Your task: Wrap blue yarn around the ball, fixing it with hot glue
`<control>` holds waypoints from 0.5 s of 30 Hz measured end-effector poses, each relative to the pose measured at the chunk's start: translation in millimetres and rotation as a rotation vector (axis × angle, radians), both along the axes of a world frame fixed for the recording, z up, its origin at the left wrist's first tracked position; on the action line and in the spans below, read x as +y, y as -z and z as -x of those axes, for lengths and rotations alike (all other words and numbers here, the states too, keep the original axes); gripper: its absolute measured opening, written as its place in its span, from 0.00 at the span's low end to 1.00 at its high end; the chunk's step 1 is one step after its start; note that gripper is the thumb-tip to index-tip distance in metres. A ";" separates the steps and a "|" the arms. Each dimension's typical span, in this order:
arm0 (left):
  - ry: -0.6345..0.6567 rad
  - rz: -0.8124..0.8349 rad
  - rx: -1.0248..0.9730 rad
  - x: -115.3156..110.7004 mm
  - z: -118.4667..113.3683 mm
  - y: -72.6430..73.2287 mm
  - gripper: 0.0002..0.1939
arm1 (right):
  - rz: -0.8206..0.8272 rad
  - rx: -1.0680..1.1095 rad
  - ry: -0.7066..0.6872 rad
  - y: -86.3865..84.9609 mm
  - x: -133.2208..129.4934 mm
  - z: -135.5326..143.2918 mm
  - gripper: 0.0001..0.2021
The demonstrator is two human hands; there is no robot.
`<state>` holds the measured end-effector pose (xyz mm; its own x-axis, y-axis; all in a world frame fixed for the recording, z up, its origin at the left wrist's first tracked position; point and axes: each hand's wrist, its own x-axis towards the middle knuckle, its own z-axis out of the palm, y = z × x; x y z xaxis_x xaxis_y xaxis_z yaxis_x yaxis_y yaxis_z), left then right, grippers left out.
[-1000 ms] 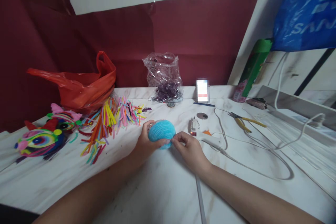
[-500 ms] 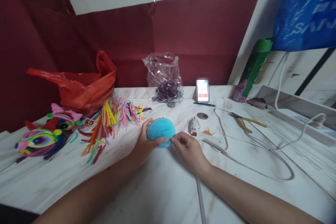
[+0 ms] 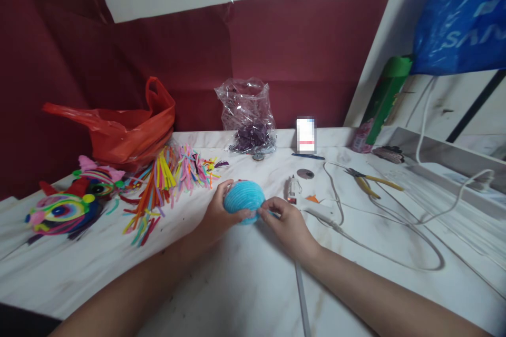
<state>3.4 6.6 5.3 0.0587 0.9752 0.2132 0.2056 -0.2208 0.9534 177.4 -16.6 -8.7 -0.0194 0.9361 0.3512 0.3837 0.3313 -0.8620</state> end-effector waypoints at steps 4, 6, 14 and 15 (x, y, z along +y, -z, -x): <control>-0.025 -0.013 -0.033 -1.2 -1.7 -0.9 0.40 | -0.021 0.028 -0.009 1.2 -0.8 -1.1 0.08; -0.034 -0.015 -0.058 -2.4 -2.9 -1.9 0.40 | -0.036 0.028 -0.005 0.8 -1.1 -1.1 0.08; -0.065 -0.036 -0.053 -0.9 -4.9 6.7 0.41 | -0.062 0.009 0.019 -1.3 0.6 0.3 0.07; -0.076 -0.052 -0.046 -0.7 -5.1 8.0 0.40 | -0.066 0.001 0.022 -1.7 0.4 0.4 0.07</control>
<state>8.6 5.9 -2.6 -0.0256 0.9640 0.2648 0.1798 -0.2561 0.9498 177.0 -16.2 -7.0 0.0014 0.9109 0.4126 0.3903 0.3794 -0.8389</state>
